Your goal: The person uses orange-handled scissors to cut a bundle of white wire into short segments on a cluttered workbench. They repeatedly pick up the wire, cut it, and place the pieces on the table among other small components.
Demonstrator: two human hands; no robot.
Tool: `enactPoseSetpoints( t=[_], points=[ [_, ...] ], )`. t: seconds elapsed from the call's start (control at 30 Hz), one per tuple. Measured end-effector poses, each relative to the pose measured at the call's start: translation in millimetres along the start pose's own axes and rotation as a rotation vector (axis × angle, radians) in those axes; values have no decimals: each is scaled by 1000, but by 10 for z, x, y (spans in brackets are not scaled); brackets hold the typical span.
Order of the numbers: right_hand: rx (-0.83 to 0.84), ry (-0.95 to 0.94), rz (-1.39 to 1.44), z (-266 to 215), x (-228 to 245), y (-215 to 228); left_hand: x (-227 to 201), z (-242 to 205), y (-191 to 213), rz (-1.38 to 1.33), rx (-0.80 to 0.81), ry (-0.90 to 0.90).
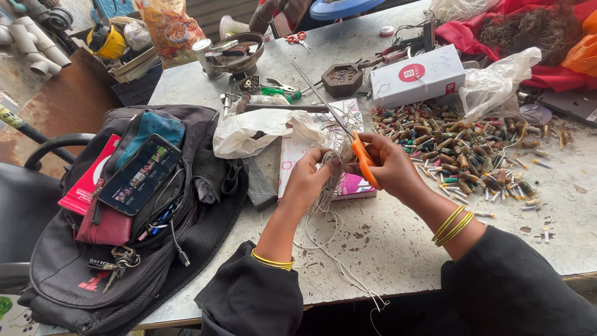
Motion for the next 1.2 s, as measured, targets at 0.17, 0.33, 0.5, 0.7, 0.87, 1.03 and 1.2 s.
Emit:
enactPoseSetpoints(
  t=[0.17,0.33,0.5,0.7,0.87,1.03,1.2],
  points=[
    [-93,-82,-60,22,-130,82,48,-95,-61,-195,99,-7],
    [-104,-163,23,-24,-138,92,-110,-253,-9,223,29,-10],
    [-92,-126,39,-73,-16,24,-32,-246,-107,179,36,71],
    [-160,-110,155,-58,61,139,278,-162,18,-373,14,196],
    [-144,-105,90,-83,146,70,347,-146,87,-504,-24,183],
    [-155,-118,4,-125,238,36,209,-168,204,-622,-27,167],
    [-27,-15,15,-151,303,-114,5,-169,516,-639,-234,127]
  ],
)
Point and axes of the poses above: each hand's wrist, its own z-axis towards the middle knuckle, its own y-axis out of the back of the hand, x = y × z, the point moved 10 cm from there along z, towards the middle knuckle, and after that the axes turned 4 degrees about -z, right-handed, at the moved point
